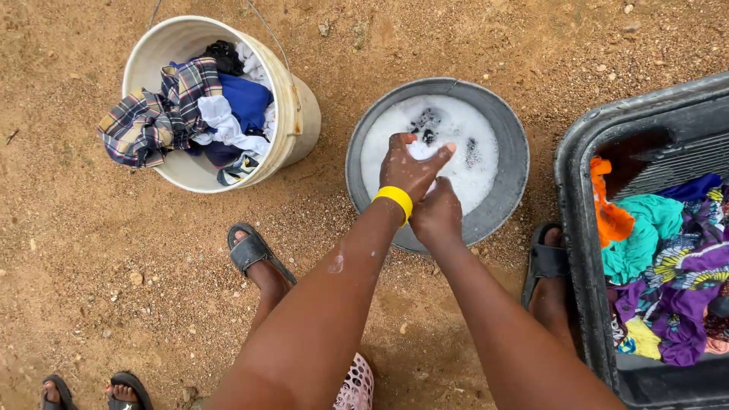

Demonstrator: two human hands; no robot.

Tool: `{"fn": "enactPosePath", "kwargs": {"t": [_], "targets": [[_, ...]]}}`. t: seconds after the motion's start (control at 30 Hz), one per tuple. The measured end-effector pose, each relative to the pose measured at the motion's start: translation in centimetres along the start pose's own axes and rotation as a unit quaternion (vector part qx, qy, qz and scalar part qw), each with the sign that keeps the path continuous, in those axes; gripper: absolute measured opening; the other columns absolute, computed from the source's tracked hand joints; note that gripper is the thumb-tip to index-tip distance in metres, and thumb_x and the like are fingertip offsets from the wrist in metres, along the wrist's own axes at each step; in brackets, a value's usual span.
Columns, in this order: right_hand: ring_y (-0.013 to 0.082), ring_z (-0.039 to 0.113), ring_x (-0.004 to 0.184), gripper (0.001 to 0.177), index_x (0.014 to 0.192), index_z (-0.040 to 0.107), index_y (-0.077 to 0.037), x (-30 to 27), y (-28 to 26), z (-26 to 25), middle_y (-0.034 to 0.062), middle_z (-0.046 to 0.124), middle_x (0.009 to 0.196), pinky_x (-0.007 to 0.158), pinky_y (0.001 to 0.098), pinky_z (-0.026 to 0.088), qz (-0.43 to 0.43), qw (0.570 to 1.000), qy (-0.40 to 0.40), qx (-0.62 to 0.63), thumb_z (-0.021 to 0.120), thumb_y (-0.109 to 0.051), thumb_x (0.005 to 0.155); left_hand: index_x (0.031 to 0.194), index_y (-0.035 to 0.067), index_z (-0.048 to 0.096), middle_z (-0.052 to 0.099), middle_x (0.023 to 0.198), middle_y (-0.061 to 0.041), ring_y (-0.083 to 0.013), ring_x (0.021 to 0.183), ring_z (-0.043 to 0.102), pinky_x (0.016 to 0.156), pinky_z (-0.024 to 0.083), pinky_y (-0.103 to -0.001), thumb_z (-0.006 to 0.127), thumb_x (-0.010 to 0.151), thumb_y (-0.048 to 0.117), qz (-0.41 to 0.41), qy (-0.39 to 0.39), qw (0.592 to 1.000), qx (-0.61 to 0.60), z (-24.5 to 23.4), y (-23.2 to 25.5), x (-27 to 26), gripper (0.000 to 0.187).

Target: Hand washing clothes in a bucket of soapy water outdoors.

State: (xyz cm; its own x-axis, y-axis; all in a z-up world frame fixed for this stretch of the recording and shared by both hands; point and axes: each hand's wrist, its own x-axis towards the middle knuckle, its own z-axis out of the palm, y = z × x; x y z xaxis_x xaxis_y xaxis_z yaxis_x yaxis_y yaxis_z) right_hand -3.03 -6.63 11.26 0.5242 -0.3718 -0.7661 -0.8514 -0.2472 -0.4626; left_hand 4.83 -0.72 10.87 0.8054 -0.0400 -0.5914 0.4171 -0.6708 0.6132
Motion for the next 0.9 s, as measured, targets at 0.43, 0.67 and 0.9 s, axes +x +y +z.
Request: {"fn": "enactPosePath", "kwargs": {"t": [0.43, 0.67, 0.9], "targets": [[0.027, 0.065, 0.112, 0.048, 0.128, 0.063, -0.008, 3.0, 5.1, -2.7, 0.0143, 0.054, 0.133, 0.101, 0.0429, 0.051, -0.053, 0.974, -0.121, -0.186, 0.074, -0.035, 0.09, 0.117, 0.0, 0.057, 0.065, 0.088, -0.014, -0.0308, 0.065, 0.065, 0.052, 0.059, -0.043, 0.077, 0.082, 0.019, -0.001, 0.085, 0.952, -0.293, -23.2, -1.1, 2.1, 0.044], [0.0492, 0.042, 0.13, 0.093, 0.154, 0.035, -0.006, 8.6, 4.0, -3.0, 0.031, 0.027, 0.152, 0.103, 0.0502, 0.044, -0.073, 0.939, -0.039, -0.334, 0.084, -0.035, 0.079, 0.132, -0.005, 0.052, 0.055, 0.126, -0.021, -0.0336, 0.121, 0.058, 0.107, 0.047, -0.044, 0.082, 0.089, 0.015, 0.293, 0.365, 0.871, 0.147, -30.8, -7.3, 7.2, 0.057], [0.0377, 0.061, 0.129, 0.05, 0.134, 0.068, -0.003, 10.4, 12.5, 6.9, 0.0248, 0.056, 0.147, 0.111, 0.0431, 0.05, -0.113, 0.862, -0.286, -0.403, 0.069, -0.035, 0.096, 0.108, 0.0, 0.059, 0.06, 0.101, -0.014, -0.0263, 0.094, 0.061, 0.082, 0.052, -0.039, 0.071, 0.092, 0.002, 0.33, 0.25, 0.896, 0.161, -20.4, -0.7, -0.9, 0.02]]}}
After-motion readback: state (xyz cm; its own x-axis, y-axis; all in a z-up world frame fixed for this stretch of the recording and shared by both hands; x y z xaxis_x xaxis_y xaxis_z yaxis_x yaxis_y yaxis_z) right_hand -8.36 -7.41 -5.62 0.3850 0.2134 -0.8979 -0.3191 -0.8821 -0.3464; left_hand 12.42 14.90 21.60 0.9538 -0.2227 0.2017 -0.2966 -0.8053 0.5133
